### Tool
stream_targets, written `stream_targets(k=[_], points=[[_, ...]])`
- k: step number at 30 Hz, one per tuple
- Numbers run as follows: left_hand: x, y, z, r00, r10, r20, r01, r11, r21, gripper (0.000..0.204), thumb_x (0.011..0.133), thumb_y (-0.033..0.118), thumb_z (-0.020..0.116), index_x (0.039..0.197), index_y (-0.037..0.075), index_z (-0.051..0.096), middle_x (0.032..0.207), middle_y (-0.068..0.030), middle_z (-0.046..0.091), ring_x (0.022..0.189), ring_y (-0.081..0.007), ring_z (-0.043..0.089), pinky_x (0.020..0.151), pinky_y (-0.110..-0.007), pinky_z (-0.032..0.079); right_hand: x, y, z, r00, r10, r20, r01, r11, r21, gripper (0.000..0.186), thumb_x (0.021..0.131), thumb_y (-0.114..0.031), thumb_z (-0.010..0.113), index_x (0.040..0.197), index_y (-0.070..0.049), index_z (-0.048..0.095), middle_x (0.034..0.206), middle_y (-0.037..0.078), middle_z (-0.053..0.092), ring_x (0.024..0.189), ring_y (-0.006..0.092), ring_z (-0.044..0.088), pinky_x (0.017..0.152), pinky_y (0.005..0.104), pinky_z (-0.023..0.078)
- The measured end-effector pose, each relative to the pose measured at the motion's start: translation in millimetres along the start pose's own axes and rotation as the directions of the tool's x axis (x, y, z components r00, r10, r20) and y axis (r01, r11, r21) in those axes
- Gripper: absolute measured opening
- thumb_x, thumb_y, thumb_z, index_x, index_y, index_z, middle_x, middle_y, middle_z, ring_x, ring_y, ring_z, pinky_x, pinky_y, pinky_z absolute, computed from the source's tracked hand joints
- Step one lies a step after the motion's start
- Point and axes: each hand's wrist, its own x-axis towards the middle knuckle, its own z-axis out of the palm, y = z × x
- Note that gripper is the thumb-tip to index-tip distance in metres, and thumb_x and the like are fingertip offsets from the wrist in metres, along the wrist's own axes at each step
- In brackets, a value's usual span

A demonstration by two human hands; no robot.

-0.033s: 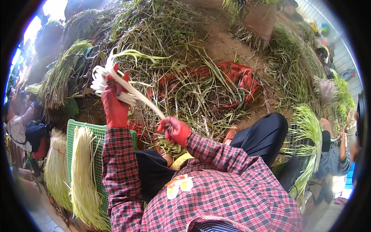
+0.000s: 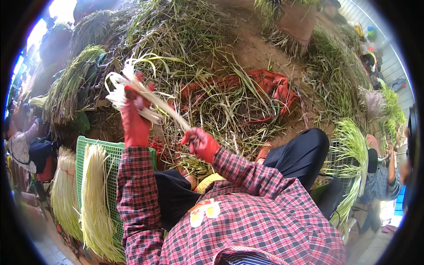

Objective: The person sits on the floor and strips outer layers from long, pale plant stalks by hand. They gather the stripped stalks into bundles, align them, and tie them with a red rubber band before placing the bundles into a green basket.

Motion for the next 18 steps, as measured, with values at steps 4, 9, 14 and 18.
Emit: stream_targets(k=[4, 9, 14, 18], points=[[-35.9, -38.6, 5.6, 0.712, -0.699, 0.064, 0.674, 0.707, 0.214, 0.050, 0.093, 0.028, 0.064, 0.136, 0.009, 0.045, 0.119, -0.0063, 0.065, 0.106, -0.0214, 0.064, 0.086, -0.039, 0.056, 16.3, -14.0, -16.1, 1.000, -0.013, -0.019, 0.007, 0.962, -0.274, 0.029, 0.104, -0.019, 0.039, 0.119, 0.000, 0.055, 0.094, 0.009, 0.068, 0.059, 0.0104, 0.054, 0.051, 0.0231, 0.046], [-59.0, -71.6, -2.3, 0.738, -0.670, -0.081, 0.674, 0.737, 0.054, 0.047, 0.097, 0.007, 0.050, 0.143, 0.008, 0.040, 0.124, -0.0133, 0.061, 0.104, -0.0290, 0.065, 0.082, -0.040, 0.060, -21.5, -15.6, -49.2, 0.956, 0.281, 0.082, -0.250, 0.930, -0.270, 0.045, 0.100, -0.025, 0.039, 0.139, -0.003, 0.042, 0.104, 0.016, 0.067, 0.063, 0.0197, 0.068, 0.049, 0.0296, 0.053], [-57.4, -80.5, -6.9, 0.773, -0.624, -0.109, 0.633, 0.768, 0.096, 0.046, 0.097, 0.005, 0.051, 0.142, 0.008, 0.040, 0.123, -0.0157, 0.061, 0.101, -0.0282, 0.066, 0.086, -0.039, 0.059, -52.8, -16.2, -54.9, 0.934, 0.334, 0.129, -0.318, 0.939, -0.130, 0.063, 0.096, -0.017, 0.057, 0.147, 0.005, 0.027, 0.123, 0.016, 0.061, 0.104, 0.0194, 0.063, 0.060, 0.0309, 0.058], [-59.6, -83.0, -1.2, 0.828, -0.553, -0.097, 0.561, 0.822, 0.098, 0.049, 0.095, 0.004, 0.052, 0.142, 0.007, 0.037, 0.123, -0.0144, 0.062, 0.098, -0.0258, 0.066, 0.090, -0.037, 0.057, -61.8, -22.2, -43.1, 0.935, 0.350, -0.060, -0.338, 0.824, -0.455, 0.031, 0.097, -0.021, 0.058, 0.122, -0.003, 0.058, 0.095, 0.009, 0.069, 0.082, 0.0151, 0.067, 0.064, 0.0278, 0.056]])
